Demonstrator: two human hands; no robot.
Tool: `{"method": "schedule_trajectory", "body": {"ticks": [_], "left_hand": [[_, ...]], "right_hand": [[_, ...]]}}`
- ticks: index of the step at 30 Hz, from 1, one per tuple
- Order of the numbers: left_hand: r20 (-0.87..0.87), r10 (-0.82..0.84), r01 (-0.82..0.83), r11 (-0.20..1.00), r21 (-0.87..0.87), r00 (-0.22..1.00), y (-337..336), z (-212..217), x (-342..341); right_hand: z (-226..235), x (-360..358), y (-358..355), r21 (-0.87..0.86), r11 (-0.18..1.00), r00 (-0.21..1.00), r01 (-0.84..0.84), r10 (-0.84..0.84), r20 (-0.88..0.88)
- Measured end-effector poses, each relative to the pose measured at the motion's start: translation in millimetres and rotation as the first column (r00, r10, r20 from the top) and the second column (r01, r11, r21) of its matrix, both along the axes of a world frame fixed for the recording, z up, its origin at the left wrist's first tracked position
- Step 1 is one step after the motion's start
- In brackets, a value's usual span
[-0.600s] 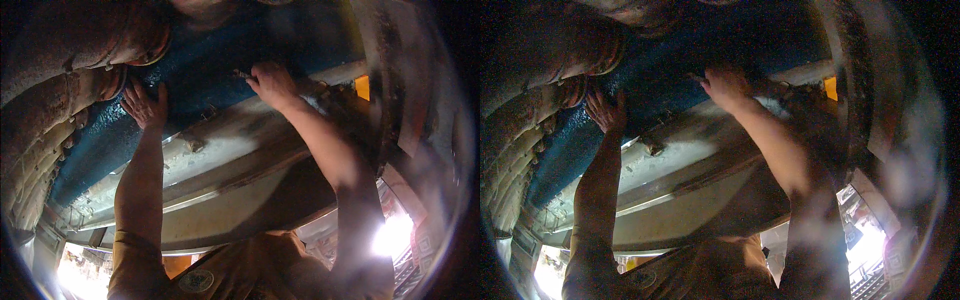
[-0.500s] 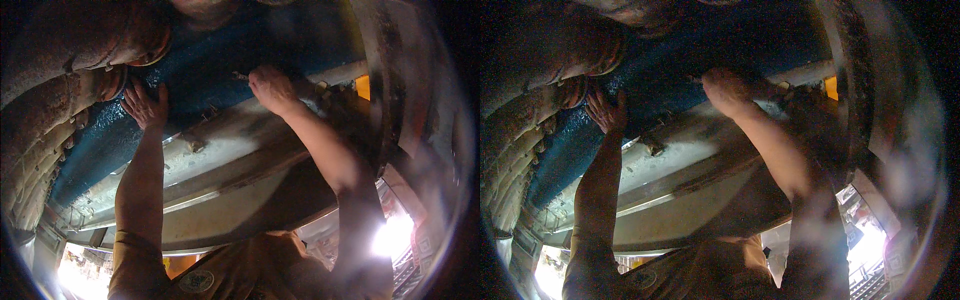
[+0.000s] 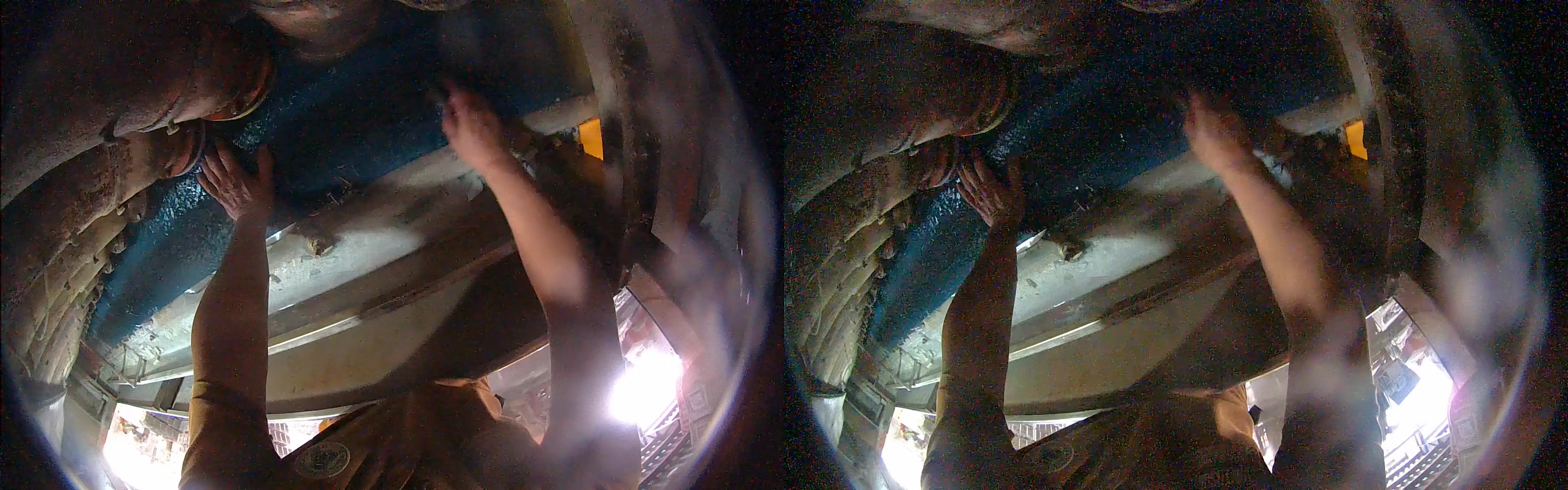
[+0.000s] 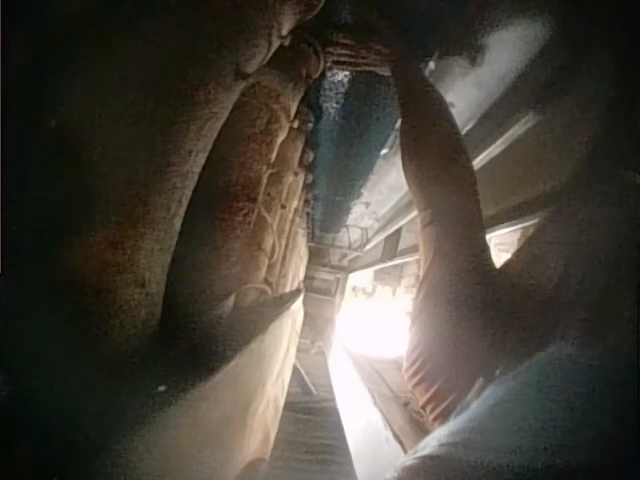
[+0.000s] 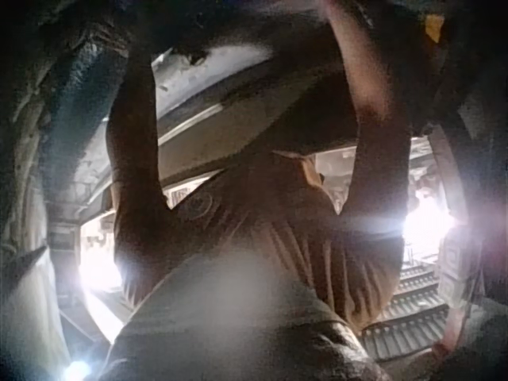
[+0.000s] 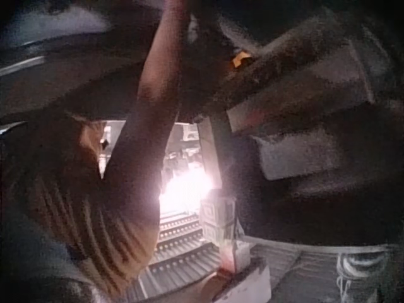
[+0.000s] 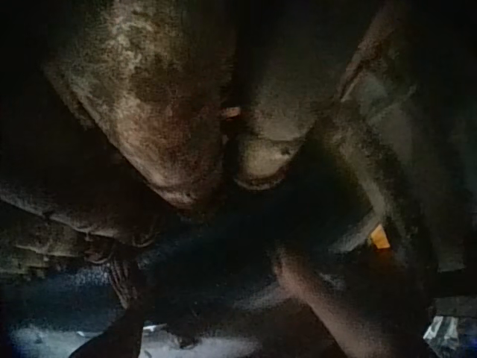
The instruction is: The person removes a circular metal cap from a pipe, scrapes residue from it with a tool, and wipes it with a cloth. The person then reattaches the cap to the pipe and tightens it by hand.
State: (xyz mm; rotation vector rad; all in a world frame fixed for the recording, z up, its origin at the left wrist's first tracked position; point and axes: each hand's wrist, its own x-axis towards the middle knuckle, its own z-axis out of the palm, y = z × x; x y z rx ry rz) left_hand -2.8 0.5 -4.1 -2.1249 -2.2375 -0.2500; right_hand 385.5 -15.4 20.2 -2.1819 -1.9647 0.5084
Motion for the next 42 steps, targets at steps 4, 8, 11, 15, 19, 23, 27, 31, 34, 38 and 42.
{"method": "schedule_trajectory", "body": {"ticks": [4,8,11,15,19,23,27,31,34,38,42], "left_hand": [[-0.035,-0.014,0.013,1.000,-0.014,0.999,0.5,4.4,5.1],[0.034,-0.022,0.022,1.000,0.017,0.999,3.4,10.6,11.0],[0.050,-0.017,0.016,1.000,0.010,0.999,9.2,5.4,8.5],[0.186,-0.116,0.125,0.992,-0.035,0.976,0.5,4.1,8.8],[0.830,0.044,0.195,0.964,-0.183,0.557,4.2,31.7,75.7],[0.811,0.459,0.156,0.888,-0.433,-0.364,42.4,67.3,134.5],[0.545,0.474,0.286,0.872,-0.396,-0.692,90.1,75.8,168.1],[0.681,0.337,0.209,0.941,-0.266,-0.650,119.7,88.8,186.3],[0.646,0.387,0.229,0.920,-0.318,-0.658,132.6,80.0,180.2],[0.712,0.370,0.205,0.928,-0.311,-0.597,135.8,71.2,176.2],[0.756,0.323,0.198,0.947,-0.254,-0.570,138.0,67.5,175.1]], "right_hand": [[-5.3,43.3,19.1,0.180,0.981,0.986,0.075,-0.099,0.133],[-14.8,26.3,24.6,0.335,0.918,0.903,0.210,-0.313,0.292],[-19.0,30.6,35.4,0.447,0.869,0.878,0.211,-0.370,0.305],[-22.3,19.4,16.0,0.465,0.850,0.855,0.249,-0.418,0.306],[-15.8,27.2,21.0,0.438,0.869,0.893,0.230,-0.367,0.260],[-20.1,26.3,22.6,0.426,0.865,0.888,0.265,-0.391,0.242],[-19.8,26.4,25.5,0.410,0.865,0.894,0.291,-0.398,0.207],[-16.2,25.9,22.1,0.424,0.863,0.894,0.275,-0.392,0.217],[-20.0,26.4,25.6,0.436,0.853,0.885,0.287,-0.411,0.221],[-24.0,22.4,20.6,0.444,0.845,0.877,0.300,-0.427,0.221],[-21.0,24.1,27.3,0.463,0.836,0.873,0.293,-0.431,0.226]]}}
